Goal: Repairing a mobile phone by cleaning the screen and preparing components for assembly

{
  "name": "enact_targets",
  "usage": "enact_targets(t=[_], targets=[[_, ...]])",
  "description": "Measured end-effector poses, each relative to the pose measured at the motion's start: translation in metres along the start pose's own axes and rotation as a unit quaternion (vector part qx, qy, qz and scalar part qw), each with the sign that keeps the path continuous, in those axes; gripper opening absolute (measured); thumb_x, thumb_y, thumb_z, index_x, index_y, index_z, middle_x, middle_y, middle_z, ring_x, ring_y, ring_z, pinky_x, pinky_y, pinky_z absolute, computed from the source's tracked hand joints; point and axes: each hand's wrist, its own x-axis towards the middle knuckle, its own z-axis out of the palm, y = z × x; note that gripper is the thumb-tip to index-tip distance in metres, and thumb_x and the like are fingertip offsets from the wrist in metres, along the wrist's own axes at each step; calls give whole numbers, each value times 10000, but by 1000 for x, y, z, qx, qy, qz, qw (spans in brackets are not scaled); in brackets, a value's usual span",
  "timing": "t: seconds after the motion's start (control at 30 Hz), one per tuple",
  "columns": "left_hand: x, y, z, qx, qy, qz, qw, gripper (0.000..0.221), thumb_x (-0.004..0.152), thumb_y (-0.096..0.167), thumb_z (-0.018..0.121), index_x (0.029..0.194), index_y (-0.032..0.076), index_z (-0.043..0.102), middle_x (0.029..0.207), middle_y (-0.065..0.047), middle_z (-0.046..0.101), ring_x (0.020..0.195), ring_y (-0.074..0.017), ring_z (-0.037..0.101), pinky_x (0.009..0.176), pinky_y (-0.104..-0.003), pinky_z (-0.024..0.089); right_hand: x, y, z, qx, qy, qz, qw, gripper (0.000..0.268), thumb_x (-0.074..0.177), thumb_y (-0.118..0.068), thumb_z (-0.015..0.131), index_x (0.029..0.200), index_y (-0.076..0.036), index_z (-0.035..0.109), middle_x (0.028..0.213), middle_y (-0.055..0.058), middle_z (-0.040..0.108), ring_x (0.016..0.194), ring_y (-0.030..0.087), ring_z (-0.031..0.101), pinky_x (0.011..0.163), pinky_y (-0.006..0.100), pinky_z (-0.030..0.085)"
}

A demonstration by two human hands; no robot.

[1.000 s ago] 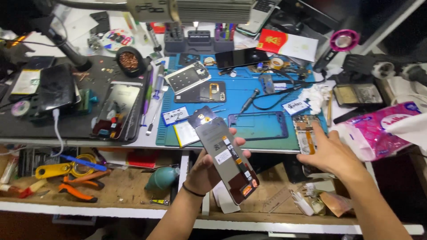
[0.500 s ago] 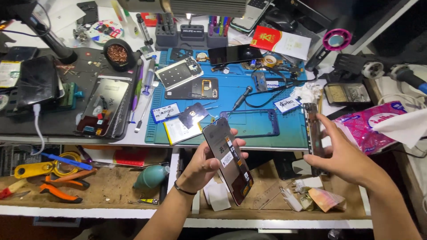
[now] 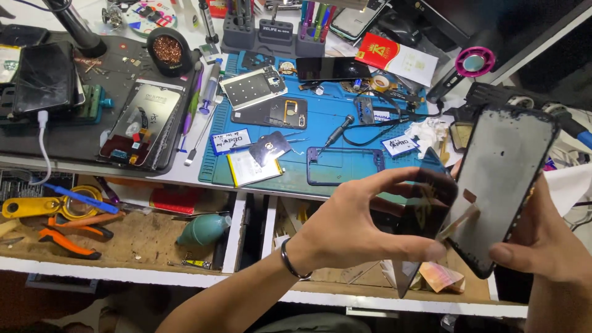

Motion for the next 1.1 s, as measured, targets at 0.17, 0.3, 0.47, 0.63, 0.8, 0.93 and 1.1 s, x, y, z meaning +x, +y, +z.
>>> enact_targets(t=[0.17, 0.3, 0.47, 0.63, 0.8, 0.93, 1.1], targets=[[-9, 10, 2, 40, 16, 3, 999, 778, 637, 438, 728, 1338, 112, 635, 1200, -36, 747, 1119, -127, 703, 1055, -270, 579, -1, 29, -25, 18, 19, -27, 999, 1297, 374, -58, 642, 1592, -153, 208, 1537, 184, 444, 1311, 355, 525, 958, 574, 499], [-8, 5, -3, 80, 52, 46, 994, 914, 617, 569, 692, 1378, 72, 593, 1261, -67, 717, 1125, -178, 709, 1021, -311, 589, -3, 14, -16, -30, 36, 18, 999, 1346, 394, 1, 615, 1633, -204, 134, 1584, 133, 387, 1338, 384, 521, 958, 616, 500], [-12, 4, -13, 42, 48, 36, 997, 925, 619, 521, 742, 1410, 74, 566, 1291, -105, 707, 1132, -233, 728, 1013, -337, 609, 3, -7, -1, 124, -189, -115, 967, 1036, 736, -329, 938, 1518, -62, 313, 1253, 237, 675, 1042, 404, 817, 772, 552, 750], [-16, -26, -35, -16, 69, 1, 997, 1074, 576, 490, 829, 1482, 26, 487, 1320, -173, 692, 1099, -268, 731, 926, -384, 646, 5, -11, -6, 54, -153, -93, 982, 1067, 689, -245, 866, 1558, -166, 253, 1131, 257, 775, 999, 363, 837, 811, 489, 732], [-22, -74, -60, -201, 94, -14, 975, 1069, 614, 491, 904, 1474, 10, 488, 1233, -102, 705, 1061, -289, 736, 942, -422, 601, 2, -56, 22, -256, -13, 13, 966, 1316, 566, 7, 905, 1639, -320, 218, 1377, 54, 458, 955, 220, 781, 753, 398, 715], [-25, -130, -71, -293, 96, -41, 950, 1064, 629, 515, 885, 1478, 13, 486, 1261, -142, 712, 1066, -308, 732, 840, -472, 615, 6, -52, 24, -445, 0, -22, 895, 1303, 579, -315, 941, 1646, -361, 196, 1404, 25, 460, 972, 194, 667, 820, 369, 576], [-31, -153, -74, -366, 143, -57, 918, 735, 812, 331, 737, 1432, -11, 540, 1215, -185, 714, 1015, -359, 722, 933, -456, 564, 11, -57, 33, -585, 16, -27, 810, 1258, 645, -536, 819, 1669, -359, 110, 1314, 12, 407, 702, 248, 595, 481, 416, 598]])
